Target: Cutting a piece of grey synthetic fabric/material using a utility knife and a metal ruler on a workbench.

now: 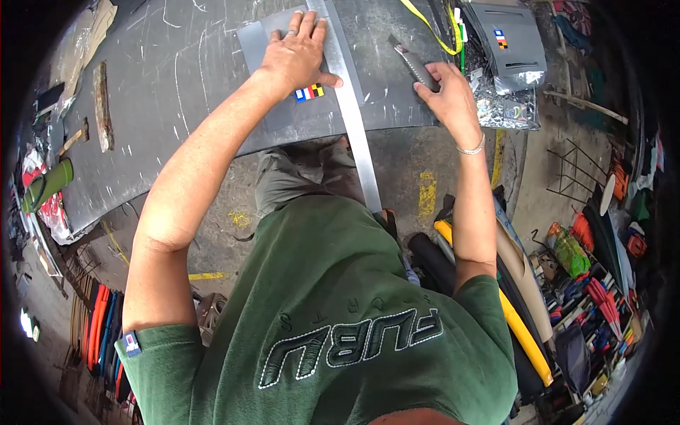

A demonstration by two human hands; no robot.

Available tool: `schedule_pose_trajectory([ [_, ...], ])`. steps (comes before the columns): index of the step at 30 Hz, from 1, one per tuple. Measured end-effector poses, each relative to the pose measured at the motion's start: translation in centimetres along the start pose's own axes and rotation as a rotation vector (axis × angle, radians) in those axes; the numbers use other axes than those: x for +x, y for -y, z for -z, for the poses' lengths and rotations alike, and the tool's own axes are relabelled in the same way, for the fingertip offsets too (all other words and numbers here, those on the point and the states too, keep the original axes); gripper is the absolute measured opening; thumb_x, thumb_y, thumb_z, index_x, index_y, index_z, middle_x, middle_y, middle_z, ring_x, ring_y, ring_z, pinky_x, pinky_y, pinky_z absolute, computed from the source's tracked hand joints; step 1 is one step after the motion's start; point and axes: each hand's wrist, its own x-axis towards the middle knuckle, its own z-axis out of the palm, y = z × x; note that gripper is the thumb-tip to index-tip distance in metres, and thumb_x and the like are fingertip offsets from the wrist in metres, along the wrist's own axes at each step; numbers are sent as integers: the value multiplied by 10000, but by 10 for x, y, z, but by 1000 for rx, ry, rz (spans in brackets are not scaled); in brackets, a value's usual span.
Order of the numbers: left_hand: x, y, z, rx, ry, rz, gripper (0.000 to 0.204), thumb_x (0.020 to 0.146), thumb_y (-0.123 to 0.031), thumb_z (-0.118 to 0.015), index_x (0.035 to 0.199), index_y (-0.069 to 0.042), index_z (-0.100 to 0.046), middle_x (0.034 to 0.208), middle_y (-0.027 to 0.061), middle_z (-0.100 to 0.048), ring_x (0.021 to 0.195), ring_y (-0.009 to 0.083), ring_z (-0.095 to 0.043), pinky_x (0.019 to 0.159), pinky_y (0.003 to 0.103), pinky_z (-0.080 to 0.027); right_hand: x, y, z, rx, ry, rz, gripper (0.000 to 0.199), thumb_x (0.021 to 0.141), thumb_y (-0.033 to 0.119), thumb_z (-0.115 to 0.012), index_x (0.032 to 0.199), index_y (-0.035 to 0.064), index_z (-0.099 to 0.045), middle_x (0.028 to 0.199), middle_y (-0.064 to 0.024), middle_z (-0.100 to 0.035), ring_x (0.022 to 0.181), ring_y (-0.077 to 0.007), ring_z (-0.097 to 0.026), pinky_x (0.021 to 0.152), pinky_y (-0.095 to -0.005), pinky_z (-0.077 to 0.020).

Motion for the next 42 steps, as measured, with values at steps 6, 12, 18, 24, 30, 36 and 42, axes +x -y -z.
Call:
schedule_pose_trajectory([
  [6,2,-3,30,-28,241,-20,1233,699,-652,-827,1555,74,-318,1658,265,-265,1555,385,-252,1251,528,-269,6,54,-10,376,8,-286,435,969,244,-671,1285,-19,-529,980,-134,-695,772,-187,-631,737,-354,-531],
  [12,-2,-8,22,1,127,-42,1219,712,-654,-818,1557,69,-319,1645,253,-298,1517,442,-290,1211,565,-325,15,104,-60,299,-176,123,546,1024,151,-575,1524,20,-399,1301,-254,-626,961,-340,-688,909,-450,-561],
  [18,10,-19,38,84,337,6,1173,739,-649,-796,1561,47,-333,1649,242,-291,1496,443,-317,1163,616,-370,26,113,-70,269,-22,-10,543,997,90,-551,1524,82,-419,1381,-265,-583,1217,-471,-596,1010,-511,-514],
  [24,-12,4,14,-47,-144,-177,1136,759,-630,-781,1557,50,-343,1641,243,-305,1493,448,-323,1149,620,-381,32,117,-70,267,-7,-3,532,991,81,-541,1512,111,-436,1376,-258,-595,1225,-469,-593,1026,-514,-503],
  [30,-12,13,-33,-66,-376,-186,1115,787,-624,-762,1558,61,-337,1638,253,-311,1502,448,-316,1150,617,-380,34,121,-69,265,5,-4,529,995,87,-532,1514,119,-436,1374,-253,-599,1232,-466,-592,1027,-512,-503],
  [36,8,-18,47,113,340,-50,1113,795,-609,-760,1565,65,-323,1650,255,-292,1517,454,-296,1153,615,-382,33,114,-67,220,11,-26,519,1004,94,-521,1515,125,-437,1373,-251,-599,1225,-462,-598,1021,-510,-508],
  [42,5,-15,49,97,327,-20,1097,791,-586,-768,1559,67,-334,1647,255,-300,1512,453,-308,1150,622,-382,35,122,-64,193,17,10,511,1008,107,-512,1514,123,-438,1372,-248,-601,1223,-459,-600,1016,-512,-509],
])
